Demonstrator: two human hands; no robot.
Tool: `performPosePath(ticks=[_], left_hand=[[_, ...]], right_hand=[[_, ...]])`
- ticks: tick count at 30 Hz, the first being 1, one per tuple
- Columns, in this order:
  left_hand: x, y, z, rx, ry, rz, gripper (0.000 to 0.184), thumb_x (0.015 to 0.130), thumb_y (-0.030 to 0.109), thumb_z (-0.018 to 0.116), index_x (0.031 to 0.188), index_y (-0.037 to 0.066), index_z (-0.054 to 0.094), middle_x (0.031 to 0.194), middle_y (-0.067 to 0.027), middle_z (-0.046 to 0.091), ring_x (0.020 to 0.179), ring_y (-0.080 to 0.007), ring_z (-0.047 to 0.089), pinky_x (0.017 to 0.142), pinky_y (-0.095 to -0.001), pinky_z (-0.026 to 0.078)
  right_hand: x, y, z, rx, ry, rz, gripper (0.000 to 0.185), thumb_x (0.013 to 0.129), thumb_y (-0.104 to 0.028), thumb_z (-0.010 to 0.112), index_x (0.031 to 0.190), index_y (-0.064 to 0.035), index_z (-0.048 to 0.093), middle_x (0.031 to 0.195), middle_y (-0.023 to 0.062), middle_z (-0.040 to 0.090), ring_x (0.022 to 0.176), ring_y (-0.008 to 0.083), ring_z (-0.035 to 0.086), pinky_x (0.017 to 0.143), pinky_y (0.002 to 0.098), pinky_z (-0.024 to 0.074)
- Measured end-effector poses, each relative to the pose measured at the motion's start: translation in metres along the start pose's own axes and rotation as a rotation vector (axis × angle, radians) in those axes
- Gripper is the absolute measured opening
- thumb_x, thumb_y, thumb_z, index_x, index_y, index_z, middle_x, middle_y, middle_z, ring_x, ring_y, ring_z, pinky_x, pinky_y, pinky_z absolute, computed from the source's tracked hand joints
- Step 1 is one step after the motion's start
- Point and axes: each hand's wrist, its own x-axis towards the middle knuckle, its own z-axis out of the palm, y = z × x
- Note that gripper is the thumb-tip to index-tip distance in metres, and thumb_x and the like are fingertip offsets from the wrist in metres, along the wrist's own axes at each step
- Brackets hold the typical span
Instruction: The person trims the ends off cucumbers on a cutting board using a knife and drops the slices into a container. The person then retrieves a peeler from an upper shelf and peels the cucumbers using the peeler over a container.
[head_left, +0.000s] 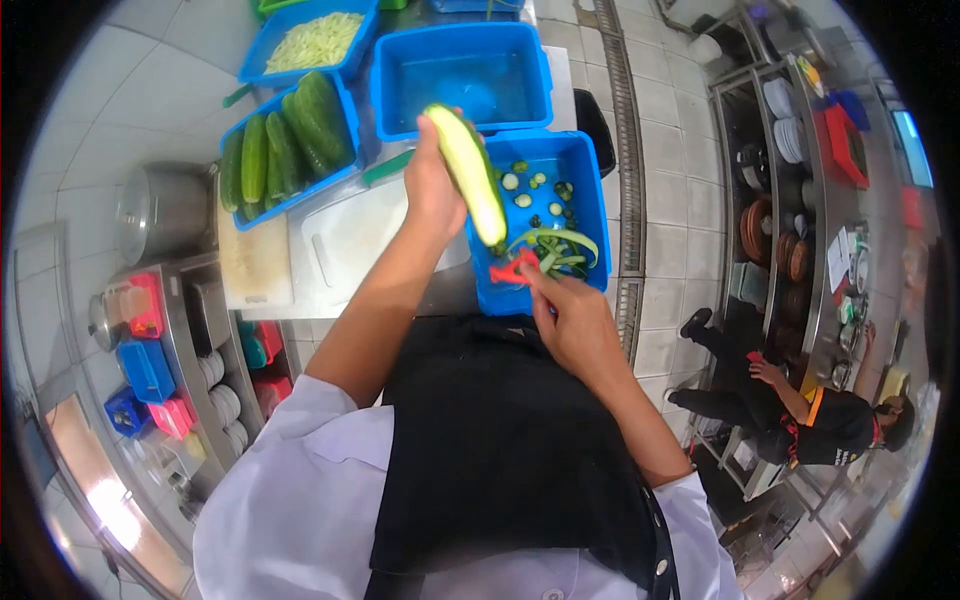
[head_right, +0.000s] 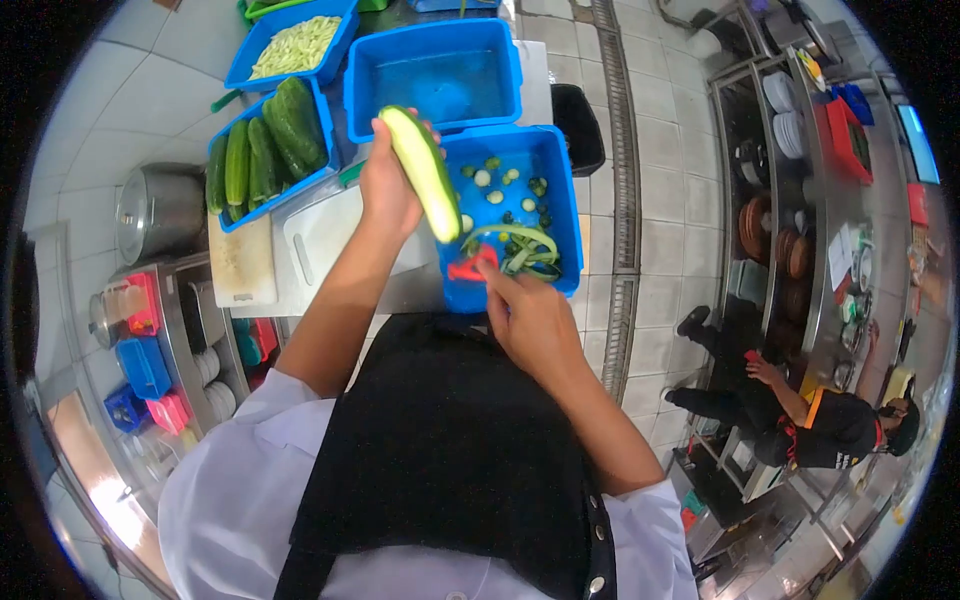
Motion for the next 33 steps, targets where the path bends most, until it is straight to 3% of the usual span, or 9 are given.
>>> performPosePath(ticks=[3,6,8,12,15,22,25,29,33], left_hand=[[0.014,0.008,-0.005,-0.063,0.078,0.04,0.054,0.113,0.056,0.034,0.124,0.009,0.057,0.106,-0.0081,0.062,0.097,-0.022,0.061,0.087,-0.0396,0.054],[0.008,0.004,0.0,0.008,0.067,0.023,0.055,0.113,0.057,0.034,0.123,0.009,0.057,0.105,-0.0081,0.061,0.095,-0.0218,0.061,0.087,-0.0396,0.053],[-0.012,-0.009,0.004,0.067,0.031,-0.053,0.056,0.113,0.058,0.034,0.123,0.009,0.057,0.105,-0.0081,0.061,0.094,-0.0215,0.06,0.088,-0.0394,0.053],[-0.047,-0.05,0.008,0.148,-0.131,-0.112,0.056,0.112,0.058,0.037,0.125,0.008,0.059,0.11,-0.0083,0.064,0.102,-0.0222,0.066,0.092,-0.0395,0.055],[-0.059,-0.049,0.012,0.159,-0.226,-0.236,0.052,0.114,0.041,0.03,0.141,0.005,0.056,0.126,-0.0127,0.066,0.113,-0.0226,0.067,0.101,-0.0395,0.053],[-0.061,-0.047,0.011,0.242,-0.239,-0.179,0.054,0.115,0.046,0.031,0.139,0.004,0.056,0.131,-0.0131,0.066,0.118,-0.0239,0.066,0.105,-0.0394,0.052],[-0.055,-0.047,0.01,0.131,-0.219,-0.198,0.057,0.115,0.052,0.033,0.135,0.004,0.057,0.129,-0.0124,0.066,0.116,-0.0239,0.066,0.104,-0.0393,0.052],[-0.026,-0.037,-0.001,0.126,-0.132,-0.053,0.057,0.113,0.056,0.036,0.127,0.005,0.057,0.104,-0.0094,0.061,0.091,-0.0206,0.06,0.082,-0.0359,0.051],[0.005,-0.031,-0.011,0.032,-0.002,0.039,0.058,0.113,0.057,0.036,0.125,0.005,0.056,0.104,-0.0102,0.062,0.091,-0.0224,0.061,0.084,-0.0361,0.053]], right_hand=[[-0.02,0.018,0.008,0.044,-0.166,0.045,0.033,0.094,-0.008,0.069,0.127,-0.0064,0.074,0.085,0.0222,0.071,0.074,0.0399,0.069,0.067,0.0493,0.0534],[-0.017,0.008,-0.017,0.201,-0.23,0.268,0.032,0.096,-0.006,0.067,0.128,-0.0063,0.074,0.087,0.022,0.072,0.071,0.0363,0.069,0.066,0.0431,0.0529],[0.001,-0.005,-0.032,0.256,0.002,0.189,0.033,0.098,-0.004,0.065,0.13,-0.0062,0.073,0.088,0.0213,0.072,0.07,0.0325,0.068,0.065,0.0377,0.052],[0.048,-0.02,-0.041,0.063,0.237,-0.052,0.034,0.096,-0.003,0.067,0.13,-0.0063,0.073,0.078,0.0178,0.065,0.065,0.033,0.064,0.061,0.0427,0.05],[0.057,-0.023,-0.035,0.011,0.284,-0.103,0.036,0.094,-0.005,0.07,0.13,-0.008,0.072,0.074,0.0175,0.061,0.064,0.0347,0.063,0.06,0.0463,0.0492],[0.047,-0.025,-0.036,-0.005,0.217,-0.045,0.036,0.094,-0.005,0.07,0.13,-0.0084,0.072,0.074,0.0183,0.062,0.065,0.0372,0.064,0.06,0.0483,0.0495],[0.039,-0.027,-0.031,-0.028,0.215,-0.029,0.035,0.094,-0.005,0.07,0.129,-0.0075,0.073,0.075,0.0197,0.064,0.067,0.0388,0.065,0.061,0.0489,0.0506],[0.021,-0.015,-0.011,0.043,0.121,0.017,0.034,0.093,-0.004,0.07,0.126,-0.0065,0.074,0.078,0.0228,0.067,0.07,0.0409,0.067,0.065,0.0494,0.0526],[-0.005,0.011,0.009,0.153,-0.058,0.103,0.031,0.093,-0.004,0.068,0.123,-0.0043,0.075,0.081,0.0243,0.069,0.074,0.0417,0.069,0.068,0.0483,0.0536]])
